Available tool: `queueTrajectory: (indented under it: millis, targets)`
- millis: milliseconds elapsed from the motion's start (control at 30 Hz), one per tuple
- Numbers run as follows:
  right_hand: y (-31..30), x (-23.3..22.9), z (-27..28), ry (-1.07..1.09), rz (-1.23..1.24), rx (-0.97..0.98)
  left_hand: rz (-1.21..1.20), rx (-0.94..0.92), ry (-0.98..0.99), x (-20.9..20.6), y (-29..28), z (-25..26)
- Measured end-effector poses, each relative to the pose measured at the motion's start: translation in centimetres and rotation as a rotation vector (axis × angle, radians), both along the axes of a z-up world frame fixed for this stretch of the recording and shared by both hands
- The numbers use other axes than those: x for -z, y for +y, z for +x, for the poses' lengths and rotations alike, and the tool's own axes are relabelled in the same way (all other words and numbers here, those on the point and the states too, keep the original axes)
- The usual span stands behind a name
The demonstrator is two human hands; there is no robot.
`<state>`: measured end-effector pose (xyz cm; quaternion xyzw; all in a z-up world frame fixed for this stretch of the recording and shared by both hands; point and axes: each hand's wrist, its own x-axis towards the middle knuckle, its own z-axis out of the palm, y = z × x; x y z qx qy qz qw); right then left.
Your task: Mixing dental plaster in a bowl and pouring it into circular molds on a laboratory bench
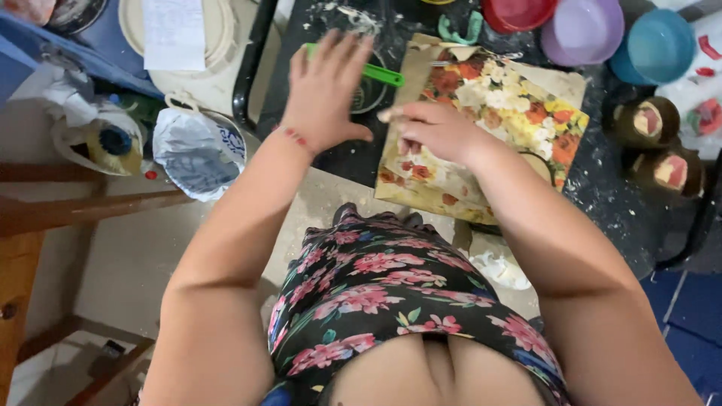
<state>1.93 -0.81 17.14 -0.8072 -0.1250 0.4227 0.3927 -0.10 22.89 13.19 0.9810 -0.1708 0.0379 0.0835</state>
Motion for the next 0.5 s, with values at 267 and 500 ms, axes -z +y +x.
queueTrajectory:
  millis: [267, 500]
  targets:
    - [4.3, 3.2, -0.6, -1.137, -0.641, -0.649, -0.009, 0.078, -0.293, 3.8, 0.0, 2.5]
    - [3.5, -1.5, 0.8, -0.621, -0.465, -0.512, 0.035, 0.052, -0.314, 4.4, -0.2, 2.3]
